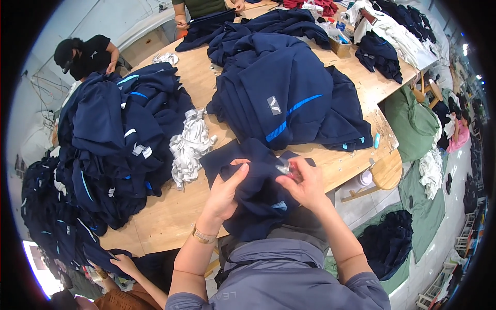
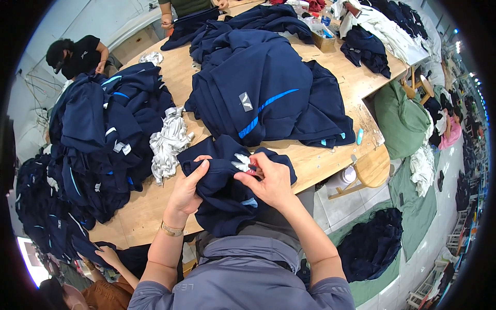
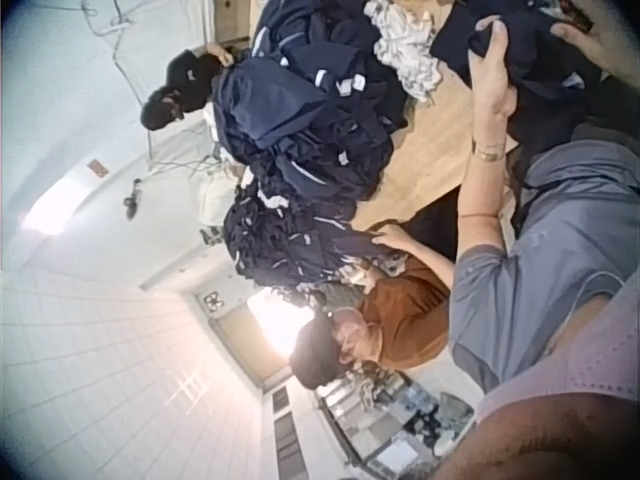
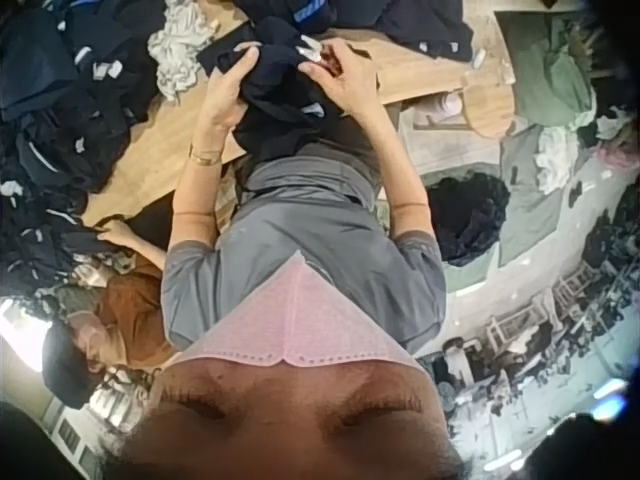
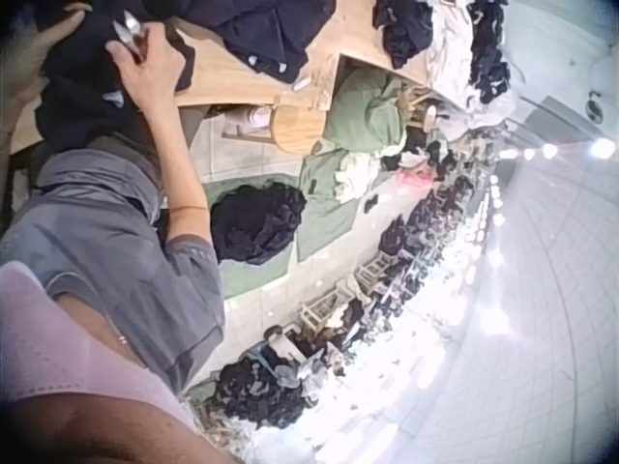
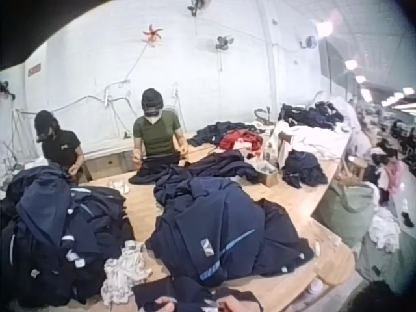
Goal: Trimming excess threads and loose ends from blue athletic garments using thread nippers.
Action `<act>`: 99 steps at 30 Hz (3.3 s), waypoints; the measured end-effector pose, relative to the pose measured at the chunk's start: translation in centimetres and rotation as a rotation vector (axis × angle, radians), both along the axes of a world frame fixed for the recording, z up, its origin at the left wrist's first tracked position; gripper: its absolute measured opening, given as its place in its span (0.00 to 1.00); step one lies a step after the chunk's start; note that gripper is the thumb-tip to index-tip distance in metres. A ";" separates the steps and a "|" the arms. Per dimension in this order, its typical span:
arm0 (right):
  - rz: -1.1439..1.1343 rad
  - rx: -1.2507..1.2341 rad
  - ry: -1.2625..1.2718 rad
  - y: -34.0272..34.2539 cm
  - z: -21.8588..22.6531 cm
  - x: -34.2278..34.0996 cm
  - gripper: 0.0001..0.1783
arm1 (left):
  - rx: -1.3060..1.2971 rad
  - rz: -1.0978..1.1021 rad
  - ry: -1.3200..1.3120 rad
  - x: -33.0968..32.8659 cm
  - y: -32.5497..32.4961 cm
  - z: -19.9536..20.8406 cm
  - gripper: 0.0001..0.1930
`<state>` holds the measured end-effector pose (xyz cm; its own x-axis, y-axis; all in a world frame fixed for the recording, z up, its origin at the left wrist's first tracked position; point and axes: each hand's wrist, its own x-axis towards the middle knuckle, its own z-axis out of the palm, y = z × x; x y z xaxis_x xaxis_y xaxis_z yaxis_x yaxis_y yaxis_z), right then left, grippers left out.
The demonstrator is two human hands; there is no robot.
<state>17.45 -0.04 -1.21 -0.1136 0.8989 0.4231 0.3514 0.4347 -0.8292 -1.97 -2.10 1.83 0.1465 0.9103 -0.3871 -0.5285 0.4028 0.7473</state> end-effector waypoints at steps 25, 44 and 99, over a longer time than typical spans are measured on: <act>0.058 0.462 -0.680 0.6 2.2 0.7 0.19 | 0.152 -0.123 0.135 0.3 -0.2 1.3 0.13; 0.062 0.309 -0.415 0.5 1.4 1.5 0.24 | 0.156 -0.048 0.083 -0.4 0.3 0.9 0.06; 0.097 0.590 -0.621 1.3 2.1 1.1 0.22 | 0.146 -0.068 0.119 0.0 0.1 1.0 0.07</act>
<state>18.56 1.29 0.88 -0.5439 0.5264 0.6535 0.6057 0.7853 -0.1284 -2.00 -1.96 2.80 0.1704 0.9477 -0.2700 -0.4083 0.3173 0.8559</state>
